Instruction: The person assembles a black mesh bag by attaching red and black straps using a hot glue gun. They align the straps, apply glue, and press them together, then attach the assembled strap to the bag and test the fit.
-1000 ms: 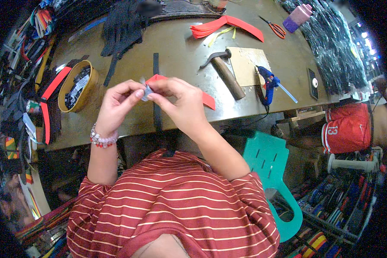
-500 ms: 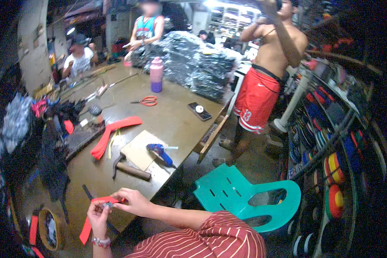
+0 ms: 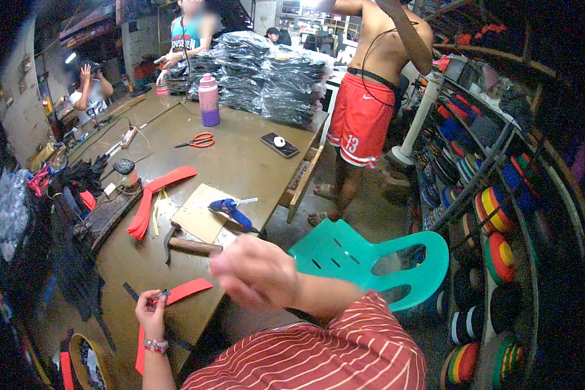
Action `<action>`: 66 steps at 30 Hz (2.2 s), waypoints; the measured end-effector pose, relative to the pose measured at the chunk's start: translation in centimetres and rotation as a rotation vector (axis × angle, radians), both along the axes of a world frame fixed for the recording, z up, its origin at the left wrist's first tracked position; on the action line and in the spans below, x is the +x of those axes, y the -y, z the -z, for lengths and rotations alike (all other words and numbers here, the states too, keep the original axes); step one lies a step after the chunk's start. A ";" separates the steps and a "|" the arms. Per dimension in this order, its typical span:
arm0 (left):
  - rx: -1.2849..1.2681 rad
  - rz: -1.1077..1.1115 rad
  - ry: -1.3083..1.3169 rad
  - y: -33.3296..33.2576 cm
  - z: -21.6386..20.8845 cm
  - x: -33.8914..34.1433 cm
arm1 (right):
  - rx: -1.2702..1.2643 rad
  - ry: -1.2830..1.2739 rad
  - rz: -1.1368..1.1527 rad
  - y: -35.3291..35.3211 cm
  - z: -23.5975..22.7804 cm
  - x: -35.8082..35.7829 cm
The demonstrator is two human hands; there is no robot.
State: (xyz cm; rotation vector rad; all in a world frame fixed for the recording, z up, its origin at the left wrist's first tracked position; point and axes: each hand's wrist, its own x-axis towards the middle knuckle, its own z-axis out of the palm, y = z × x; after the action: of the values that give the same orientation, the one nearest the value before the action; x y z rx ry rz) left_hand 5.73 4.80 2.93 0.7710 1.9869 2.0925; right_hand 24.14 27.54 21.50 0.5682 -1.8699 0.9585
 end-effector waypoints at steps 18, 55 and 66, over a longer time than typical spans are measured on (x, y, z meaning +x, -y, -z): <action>-0.173 -0.018 -0.230 -0.3 -0.8 0.4 | 0.273 -0.147 0.160 0.0 -8.0 3.7; -0.138 -0.062 -0.147 -0.1 0.8 -0.4 | -0.385 0.193 1.532 -38.8 -21.1 15.5; -0.142 -0.069 -0.175 0.2 0.2 -0.2 | -0.225 0.109 1.616 -40.4 -21.5 13.7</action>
State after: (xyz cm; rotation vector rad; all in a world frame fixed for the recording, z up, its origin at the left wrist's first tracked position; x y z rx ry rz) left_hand 5.49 4.62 2.77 0.8974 2.2548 1.9534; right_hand 37.86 67.94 43.03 -1.0634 -1.5648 0.0468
